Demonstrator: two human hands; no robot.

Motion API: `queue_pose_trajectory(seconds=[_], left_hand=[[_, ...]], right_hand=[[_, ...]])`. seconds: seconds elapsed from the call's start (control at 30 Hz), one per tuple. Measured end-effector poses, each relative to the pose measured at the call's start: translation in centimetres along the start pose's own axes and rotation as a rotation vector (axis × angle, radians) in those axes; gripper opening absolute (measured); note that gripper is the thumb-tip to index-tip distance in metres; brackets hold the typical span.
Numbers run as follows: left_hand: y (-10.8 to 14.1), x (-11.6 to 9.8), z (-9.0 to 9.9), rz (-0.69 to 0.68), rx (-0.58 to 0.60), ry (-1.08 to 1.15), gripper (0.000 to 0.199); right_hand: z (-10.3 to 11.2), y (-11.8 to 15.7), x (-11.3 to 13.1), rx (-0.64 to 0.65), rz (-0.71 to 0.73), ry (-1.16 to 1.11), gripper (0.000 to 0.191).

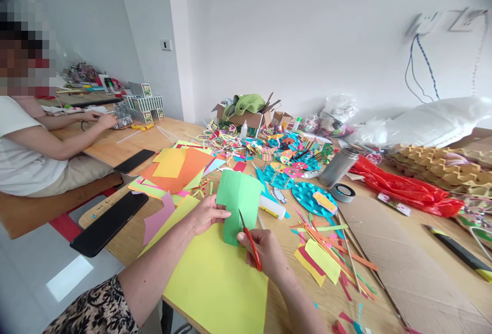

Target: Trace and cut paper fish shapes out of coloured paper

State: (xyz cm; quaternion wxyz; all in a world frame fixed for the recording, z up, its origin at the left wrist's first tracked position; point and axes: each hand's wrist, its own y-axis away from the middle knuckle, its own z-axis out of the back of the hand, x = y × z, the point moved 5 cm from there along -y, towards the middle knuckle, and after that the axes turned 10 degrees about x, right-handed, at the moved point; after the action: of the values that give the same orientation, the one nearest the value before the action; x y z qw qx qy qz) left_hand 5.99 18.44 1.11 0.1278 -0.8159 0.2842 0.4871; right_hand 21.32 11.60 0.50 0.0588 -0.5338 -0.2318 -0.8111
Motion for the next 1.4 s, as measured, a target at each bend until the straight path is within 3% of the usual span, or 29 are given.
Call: queue_pose_trajectory(seconds=[0.23, 0.5, 0.73, 1.07, 1.4], left_hand=[[0.2, -0.3, -0.1, -0.015, -0.015, 0.009, 0.055], [0.5, -0.5, -0.6, -0.010, 0.093, -0.006, 0.055], [0.7, -0.4, -1.1, 0.023, 0.206, -0.038, 0.060], [0.9, -0.2, -1.3, 0.060, 0.271, -0.043, 0.061], [1.0, -0.3, -1.7, 0.035, 0.321, -0.004, 0.060]], right_hand=[[-0.2, 0.5, 1.0, 0.057, 0.036, -0.048, 0.058], [0.0, 1.3, 1.2, 0.241, 0.125, -0.105, 0.059], [0.5, 2.5, 1.9, 0.350, 0.121, -0.081, 0.062], [0.2, 3.2, 3.0, 0.414, 0.136, -0.099, 0.063], [-0.2, 3.1, 2.5, 0.426, 0.130, -0.125, 0.062]])
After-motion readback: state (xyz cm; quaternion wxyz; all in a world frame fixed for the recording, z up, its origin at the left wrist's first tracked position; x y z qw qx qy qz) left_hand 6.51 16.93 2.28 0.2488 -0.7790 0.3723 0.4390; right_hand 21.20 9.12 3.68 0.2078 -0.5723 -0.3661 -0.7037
